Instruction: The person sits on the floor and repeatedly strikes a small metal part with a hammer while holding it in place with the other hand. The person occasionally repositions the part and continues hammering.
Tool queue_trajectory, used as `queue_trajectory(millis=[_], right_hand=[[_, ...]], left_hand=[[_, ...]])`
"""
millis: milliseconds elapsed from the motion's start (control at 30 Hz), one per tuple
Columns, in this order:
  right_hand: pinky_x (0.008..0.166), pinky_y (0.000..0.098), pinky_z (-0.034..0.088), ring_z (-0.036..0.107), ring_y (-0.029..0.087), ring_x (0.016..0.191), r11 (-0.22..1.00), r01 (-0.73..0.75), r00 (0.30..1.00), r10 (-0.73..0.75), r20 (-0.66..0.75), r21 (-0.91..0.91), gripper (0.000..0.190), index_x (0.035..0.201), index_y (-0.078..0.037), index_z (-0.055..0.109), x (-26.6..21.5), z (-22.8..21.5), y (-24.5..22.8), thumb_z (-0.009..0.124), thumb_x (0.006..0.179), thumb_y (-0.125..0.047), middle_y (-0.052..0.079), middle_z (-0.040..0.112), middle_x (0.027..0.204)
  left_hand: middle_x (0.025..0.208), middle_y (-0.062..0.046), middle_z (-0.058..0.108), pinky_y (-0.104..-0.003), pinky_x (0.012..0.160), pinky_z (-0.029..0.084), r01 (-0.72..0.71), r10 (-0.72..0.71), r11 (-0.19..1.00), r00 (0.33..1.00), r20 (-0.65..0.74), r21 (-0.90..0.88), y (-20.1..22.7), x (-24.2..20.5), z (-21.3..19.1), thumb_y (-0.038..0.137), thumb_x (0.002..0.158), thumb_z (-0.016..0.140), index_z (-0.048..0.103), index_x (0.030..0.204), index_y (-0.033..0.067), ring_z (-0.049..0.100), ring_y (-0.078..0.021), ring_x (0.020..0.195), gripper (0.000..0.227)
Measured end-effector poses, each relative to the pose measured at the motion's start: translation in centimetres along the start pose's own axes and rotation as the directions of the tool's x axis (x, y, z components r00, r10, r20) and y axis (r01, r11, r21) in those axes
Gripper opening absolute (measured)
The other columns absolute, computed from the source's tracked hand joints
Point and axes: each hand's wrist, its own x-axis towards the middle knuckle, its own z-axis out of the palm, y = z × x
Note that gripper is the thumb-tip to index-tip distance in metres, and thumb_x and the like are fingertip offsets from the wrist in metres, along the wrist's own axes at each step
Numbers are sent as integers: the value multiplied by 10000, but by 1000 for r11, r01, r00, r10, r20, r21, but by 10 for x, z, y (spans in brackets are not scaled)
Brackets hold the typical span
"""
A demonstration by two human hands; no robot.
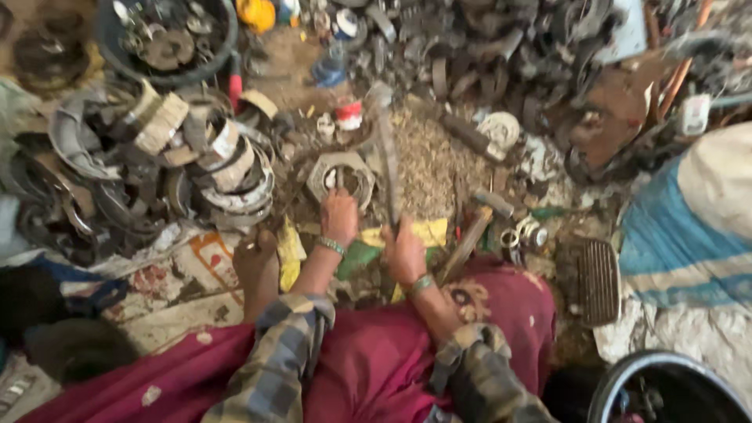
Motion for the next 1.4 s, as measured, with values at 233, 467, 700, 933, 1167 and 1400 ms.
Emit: queue_trajectory(millis=[233,467,700,933,1167,1400], right_hand=[[739,592,520,680,482,826,994,-12,994,24,104,-111,323,1169,-21,530,9,26,38,578,1048,-317,296,703,882],[684,581,506,637,524,843,995,71,993,-65,-93,65,372,1228,2,520,10,-1,28,598,1003,-284,323,669,935],[705,554,521,654,468,783,996,56,996,-50,-80,72,326,1104,-26,513,16,12,21,581,1028,-335,287,662,862],[708,577,511,660,497,796,992,-86,981,100,167,-88,419,1080,-17,547,11,35,60,599,981,-420,288,688,817],[678,563,502,652,485,801,999,1,998,-5,70,43,379,1023,5,580,13,16,41,654,956,-361,285,681,825],[496,427,524,628,247,539,794,-479,863,348,366,375,253,962,-27,628,12,29,59,619,962,-279,128,634,688]], left_hand=[[915,-154,686,-471,856,515,-2,3,998,1000,-13,63,-3,2,7,206,749,757,769,742,118,645,-352,974,90],[934,-169,696,-479,892,522,37,-46,994,995,91,102,2,0,5,246,775,783,788,801,91,650,-337,970,157],[1029,-162,699,-477,895,506,60,-65,997,991,119,45,3,8,-16,383,806,817,802,850,92,638,-342,1044,296],[1049,-152,685,-499,913,474,129,-134,991,974,183,41,9,12,-31,434,729,829,806,854,92,609,-341,1091,364],[1045,-182,717,-470,889,531,108,-86,980,987,133,-165,-16,5,-6,287,840,770,818,989,124,681,-371,985,225],[1107,-223,749,-413,924,551,248,-59,743,949,309,-622,-60,20,1,337,937,739,757,1130,35,737,-354,1016,359]])
